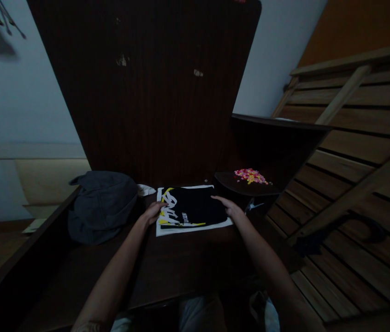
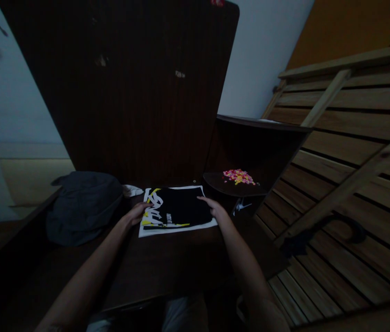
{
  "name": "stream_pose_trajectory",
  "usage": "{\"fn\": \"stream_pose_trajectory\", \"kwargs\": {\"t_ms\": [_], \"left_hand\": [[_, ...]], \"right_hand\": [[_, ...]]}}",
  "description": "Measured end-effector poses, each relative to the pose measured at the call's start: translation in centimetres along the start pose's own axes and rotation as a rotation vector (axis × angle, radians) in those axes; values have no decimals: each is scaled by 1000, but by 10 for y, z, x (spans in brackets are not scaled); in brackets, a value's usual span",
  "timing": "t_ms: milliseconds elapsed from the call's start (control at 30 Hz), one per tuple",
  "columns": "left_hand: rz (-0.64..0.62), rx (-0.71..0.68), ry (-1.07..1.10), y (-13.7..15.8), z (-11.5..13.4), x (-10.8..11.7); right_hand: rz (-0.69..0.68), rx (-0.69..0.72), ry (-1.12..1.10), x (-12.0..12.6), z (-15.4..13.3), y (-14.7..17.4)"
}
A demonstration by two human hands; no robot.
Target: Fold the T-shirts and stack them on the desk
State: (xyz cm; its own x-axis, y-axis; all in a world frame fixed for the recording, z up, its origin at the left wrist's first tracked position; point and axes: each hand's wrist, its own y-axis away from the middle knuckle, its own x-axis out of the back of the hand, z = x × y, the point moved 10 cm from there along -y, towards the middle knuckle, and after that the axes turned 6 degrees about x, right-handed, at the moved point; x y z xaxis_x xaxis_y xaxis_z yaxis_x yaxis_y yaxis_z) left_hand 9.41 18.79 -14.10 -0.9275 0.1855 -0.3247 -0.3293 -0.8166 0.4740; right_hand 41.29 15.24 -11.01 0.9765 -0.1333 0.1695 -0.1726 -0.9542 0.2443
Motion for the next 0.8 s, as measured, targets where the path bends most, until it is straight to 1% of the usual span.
{"fn": "stream_pose_trajectory", "kwargs": {"t_ms": [67, 100, 200, 300, 367, 500, 600, 700, 800], "left_hand": [[1, 2, -2, 1, 0, -2], [6, -3, -2, 2, 0, -2], [14, -37, -8, 5, 4, -4], [-15, -98, 5, 7, 10, -8], [-32, -148, 27, 8, 14, -8], [-59, -255, 52, 10, 21, -10], [-75, -305, 34, 11, 21, -10], [-44, -309, -70, 7, 18, -6], [2, -298, -262, -3, 19, -3]], "right_hand": [[-72, -116, -89, -7, 12, 0], [-98, -141, -115, -8, 15, -1], [-121, -98, -93, -4, 13, -7], [-144, -106, -81, -1, 14, -11], [-154, -69, -104, -1, 8, -14], [-164, 101, -139, -1, -12, -20], [-141, 151, -99, 1, -10, -23], [-97, 152, -21, 5, 2, -25], [-106, 205, -6, 3, 5, -25]]}}
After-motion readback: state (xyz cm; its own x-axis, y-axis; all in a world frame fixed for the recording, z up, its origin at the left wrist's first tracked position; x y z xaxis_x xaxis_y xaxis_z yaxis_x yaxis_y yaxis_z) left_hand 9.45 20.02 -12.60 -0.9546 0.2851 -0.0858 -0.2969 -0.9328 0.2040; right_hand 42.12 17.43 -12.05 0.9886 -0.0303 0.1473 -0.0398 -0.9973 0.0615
